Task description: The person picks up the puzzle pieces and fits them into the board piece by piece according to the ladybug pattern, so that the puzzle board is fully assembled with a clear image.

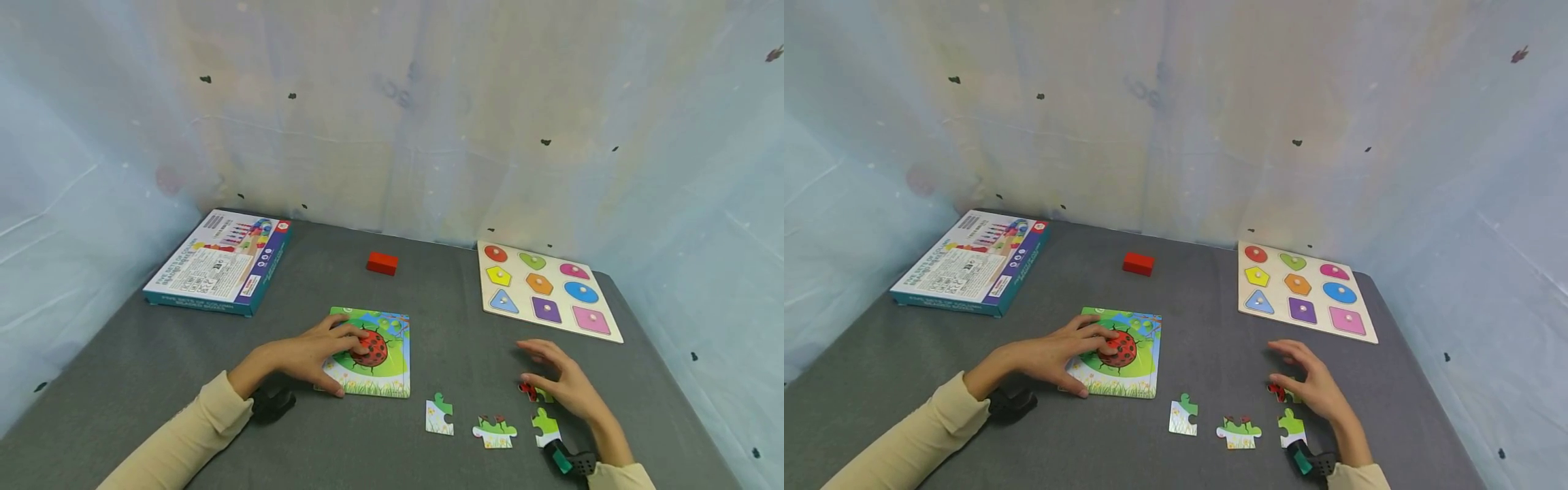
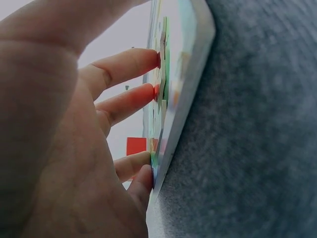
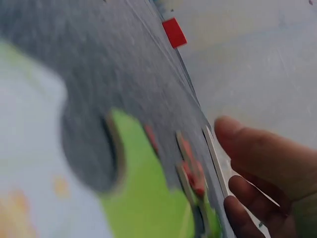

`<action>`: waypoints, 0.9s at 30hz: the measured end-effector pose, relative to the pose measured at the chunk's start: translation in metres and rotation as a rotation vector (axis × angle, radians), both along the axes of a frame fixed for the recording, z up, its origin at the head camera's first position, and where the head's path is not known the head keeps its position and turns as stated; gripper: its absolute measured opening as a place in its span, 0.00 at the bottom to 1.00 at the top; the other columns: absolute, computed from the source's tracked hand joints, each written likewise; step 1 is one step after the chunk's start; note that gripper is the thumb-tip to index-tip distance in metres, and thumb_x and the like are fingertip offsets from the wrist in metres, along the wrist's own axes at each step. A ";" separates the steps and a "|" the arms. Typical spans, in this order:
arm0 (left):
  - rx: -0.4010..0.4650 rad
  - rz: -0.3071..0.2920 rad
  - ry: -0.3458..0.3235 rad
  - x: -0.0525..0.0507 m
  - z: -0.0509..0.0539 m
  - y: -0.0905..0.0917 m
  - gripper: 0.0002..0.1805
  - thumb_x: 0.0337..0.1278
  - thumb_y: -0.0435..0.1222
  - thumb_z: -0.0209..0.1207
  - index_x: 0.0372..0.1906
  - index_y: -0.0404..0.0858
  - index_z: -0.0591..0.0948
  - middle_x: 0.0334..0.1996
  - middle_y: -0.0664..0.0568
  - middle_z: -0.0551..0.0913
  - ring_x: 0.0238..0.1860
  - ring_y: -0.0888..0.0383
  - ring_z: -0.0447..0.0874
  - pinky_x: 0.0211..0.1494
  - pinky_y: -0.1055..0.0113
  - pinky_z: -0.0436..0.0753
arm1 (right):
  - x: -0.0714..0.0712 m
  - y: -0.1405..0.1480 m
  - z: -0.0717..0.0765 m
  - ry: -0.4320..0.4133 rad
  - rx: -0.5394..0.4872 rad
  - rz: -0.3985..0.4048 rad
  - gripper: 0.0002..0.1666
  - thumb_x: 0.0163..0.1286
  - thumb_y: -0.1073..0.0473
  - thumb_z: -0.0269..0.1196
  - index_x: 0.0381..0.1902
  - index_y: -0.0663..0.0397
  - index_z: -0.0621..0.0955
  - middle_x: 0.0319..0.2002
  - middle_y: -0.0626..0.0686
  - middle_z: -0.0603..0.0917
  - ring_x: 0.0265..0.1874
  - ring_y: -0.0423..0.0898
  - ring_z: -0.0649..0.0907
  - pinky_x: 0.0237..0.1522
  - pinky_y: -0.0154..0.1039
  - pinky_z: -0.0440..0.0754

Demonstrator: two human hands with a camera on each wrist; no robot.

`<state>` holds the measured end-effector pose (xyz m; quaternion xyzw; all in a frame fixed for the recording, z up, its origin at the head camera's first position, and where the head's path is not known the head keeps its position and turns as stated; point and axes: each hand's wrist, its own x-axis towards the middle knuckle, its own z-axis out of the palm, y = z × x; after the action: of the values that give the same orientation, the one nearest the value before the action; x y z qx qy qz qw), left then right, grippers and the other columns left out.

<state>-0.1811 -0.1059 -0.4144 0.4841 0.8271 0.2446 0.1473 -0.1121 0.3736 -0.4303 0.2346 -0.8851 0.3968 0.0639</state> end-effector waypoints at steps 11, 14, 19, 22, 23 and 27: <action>0.009 -0.007 0.001 -0.001 -0.002 0.000 0.34 0.45 0.58 0.64 0.59 0.51 0.72 0.67 0.54 0.60 0.70 0.38 0.39 0.64 0.39 0.54 | 0.004 0.009 -0.001 -0.062 0.200 -0.087 0.34 0.55 0.59 0.70 0.61 0.52 0.73 0.56 0.48 0.70 0.52 0.32 0.67 0.50 0.27 0.66; 0.012 -0.008 0.000 -0.002 -0.002 -0.001 0.34 0.45 0.59 0.64 0.59 0.51 0.72 0.67 0.54 0.59 0.70 0.38 0.39 0.64 0.38 0.54 | 0.004 0.008 -0.002 -0.046 0.224 -0.088 0.33 0.55 0.58 0.70 0.60 0.51 0.75 0.54 0.48 0.71 0.50 0.34 0.68 0.48 0.31 0.66; 0.022 -0.012 -0.004 -0.002 -0.002 -0.001 0.33 0.45 0.58 0.64 0.58 0.52 0.72 0.67 0.54 0.59 0.69 0.37 0.39 0.64 0.38 0.54 | 0.004 0.005 -0.002 0.009 0.232 -0.082 0.30 0.53 0.62 0.71 0.55 0.53 0.78 0.51 0.50 0.72 0.48 0.38 0.70 0.47 0.32 0.68; 0.024 -0.014 -0.003 -0.002 -0.002 -0.002 0.33 0.45 0.58 0.64 0.58 0.52 0.72 0.67 0.54 0.59 0.69 0.37 0.39 0.64 0.38 0.54 | 0.005 0.003 -0.002 0.012 0.208 -0.079 0.27 0.53 0.64 0.70 0.53 0.54 0.79 0.49 0.50 0.74 0.46 0.41 0.72 0.47 0.31 0.68; 0.023 -0.014 -0.001 -0.002 -0.003 -0.002 0.33 0.45 0.58 0.64 0.58 0.52 0.72 0.67 0.54 0.59 0.69 0.37 0.39 0.64 0.38 0.55 | 0.005 0.002 -0.002 0.011 0.197 -0.072 0.26 0.53 0.64 0.70 0.52 0.55 0.80 0.48 0.51 0.74 0.46 0.41 0.72 0.47 0.31 0.69; 0.018 -0.010 -0.004 -0.001 -0.002 -0.002 0.34 0.45 0.58 0.64 0.59 0.52 0.72 0.67 0.54 0.59 0.70 0.38 0.39 0.64 0.38 0.54 | 0.006 0.001 -0.002 -0.014 0.156 -0.047 0.20 0.56 0.65 0.68 0.49 0.54 0.81 0.45 0.51 0.76 0.44 0.42 0.75 0.47 0.29 0.70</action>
<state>-0.1825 -0.1074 -0.4168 0.4892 0.8221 0.2523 0.1456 -0.1064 0.3751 -0.4321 0.2155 -0.9190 0.3265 0.0486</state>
